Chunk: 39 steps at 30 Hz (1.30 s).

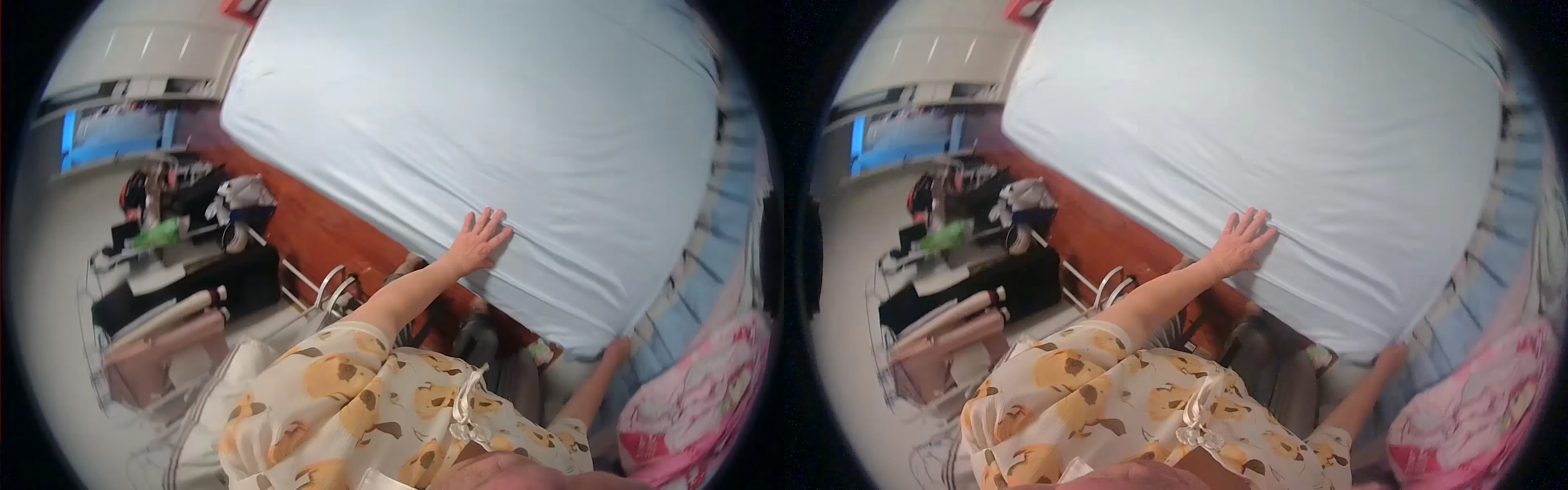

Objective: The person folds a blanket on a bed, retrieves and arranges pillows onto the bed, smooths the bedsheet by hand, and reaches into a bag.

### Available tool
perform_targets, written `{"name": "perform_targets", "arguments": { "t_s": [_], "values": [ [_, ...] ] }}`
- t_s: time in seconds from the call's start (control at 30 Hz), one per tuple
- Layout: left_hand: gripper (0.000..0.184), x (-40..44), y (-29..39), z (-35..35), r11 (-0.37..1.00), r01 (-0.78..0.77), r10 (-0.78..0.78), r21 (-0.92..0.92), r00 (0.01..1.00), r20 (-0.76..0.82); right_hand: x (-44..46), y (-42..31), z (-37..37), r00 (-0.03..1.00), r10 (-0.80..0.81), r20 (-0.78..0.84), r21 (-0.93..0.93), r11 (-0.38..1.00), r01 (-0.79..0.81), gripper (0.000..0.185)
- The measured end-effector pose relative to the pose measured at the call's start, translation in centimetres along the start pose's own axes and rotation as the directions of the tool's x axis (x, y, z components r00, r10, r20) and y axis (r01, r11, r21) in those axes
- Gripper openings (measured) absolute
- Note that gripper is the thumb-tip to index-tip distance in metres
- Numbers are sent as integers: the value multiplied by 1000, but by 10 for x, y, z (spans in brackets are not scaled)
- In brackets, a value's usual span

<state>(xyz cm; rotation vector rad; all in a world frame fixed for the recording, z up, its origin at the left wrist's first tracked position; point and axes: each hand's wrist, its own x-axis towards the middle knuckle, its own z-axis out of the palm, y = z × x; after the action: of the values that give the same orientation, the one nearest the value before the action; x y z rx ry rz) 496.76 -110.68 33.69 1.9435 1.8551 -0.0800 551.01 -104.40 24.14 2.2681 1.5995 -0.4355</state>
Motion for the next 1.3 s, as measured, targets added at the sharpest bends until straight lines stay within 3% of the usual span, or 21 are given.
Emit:
{"name": "perform_targets", "arguments": {
  "t_s": [0.07,0.13,0.2,0.3,0.33,0.37,0.43,0.47,0.5,0.57,0.6,0.63,0.7,0.8,0.87,0.93,1.07,1.1,1.2,1.23,1.3],
  "values": [
    [97,-14,-35,-2,998,57,-57,16,998,-15,15,-37,-16,998,-52,-25,-72,996,50,28],
    [98,-32,-67,-3,994,106,-106,28,994,-13,-26,-133,-84,948,-122,-293,-125,988,89,42],
    [97,-44,-91,-4,997,4,-4,73,1000,1,0,-177,-67,773,-450,-448,1,864,503,49],
    [102,-53,-100,20,997,15,-11,78,999,-49,-30,-303,-83,701,-583,-412,-174,805,567,57],
    [77,-58,-98,6,998,15,-11,53,996,-83,-41,-334,-84,694,-606,-388,-231,793,564,59],
    [77,-60,-98,17,999,26,-22,45,996,-82,-57,-352,-78,690,-616,-380,-238,786,571,59],
    [46,-58,-101,40,999,27,-17,45,980,-198,-95,-381,-55,655,-704,-274,-312,709,632,63],
    [21,-61,-104,31,1000,-15,10,-16,962,-273,-121,-379,-37,645,-714,-272,-314,699,642,67],
    [21,-62,-109,25,1000,-5,1,-15,959,-284,-148,-366,-18,631,-726,-274,-317,688,653,71],
    [13,-62,-113,18,995,-57,58,-77,998,15,-198,-334,-1,625,-765,-154,-287,640,713,77],
    [8,-64,-115,29,995,-73,65,-71,993,-103,-221,-320,-2,627,-776,-71,-277,620,735,75],
    [8,-68,-117,39,995,-73,65,-72,992,-112,-237,-310,-3,626,-780,7,-262,603,754,73],
    [9,-75,-124,36,976,-105,122,-190,989,84,-248,-290,-2,608,-793,42,-190,591,784,67],
    [21,-88,-157,10,942,-178,202,-284,978,59,-224,-310,-8,586,-809,48,-85,581,809,56],
    [48,-89,-194,-6,936,-29,-69,-350,961,-266,-215,-361,-36,563,-823,-72,-57,567,822,48],
    [68,-85,-242,-34,935,160,-262,-315,912,-315,-198,-429,-56,544,-812,-212,-89,570,817,48],
    [74,-91,-334,-61,875,473,-481,-98,834,-270,-186,-572,-64,508,-817,-272,-168,561,811,51],
    [74,-107,-341,-58,870,475,-492,-131,826,-274,-190,-584,-35,485,-859,-166,-216,511,832,57],
    [72,-147,-365,-52,864,471,-465,-175,882,76,-289,-593,-16,428,-891,149,-299,372,879,76],
    [70,-161,-362,-45,858,473,-455,-200,881,133,-314,-583,-2,388,-902,190,-202,351,914,84],
    [64,-194,-364,-37,817,473,-419,-330,880,223,-361,-562,4,341,-872,350,-139,311,940,76]
  ]
}}
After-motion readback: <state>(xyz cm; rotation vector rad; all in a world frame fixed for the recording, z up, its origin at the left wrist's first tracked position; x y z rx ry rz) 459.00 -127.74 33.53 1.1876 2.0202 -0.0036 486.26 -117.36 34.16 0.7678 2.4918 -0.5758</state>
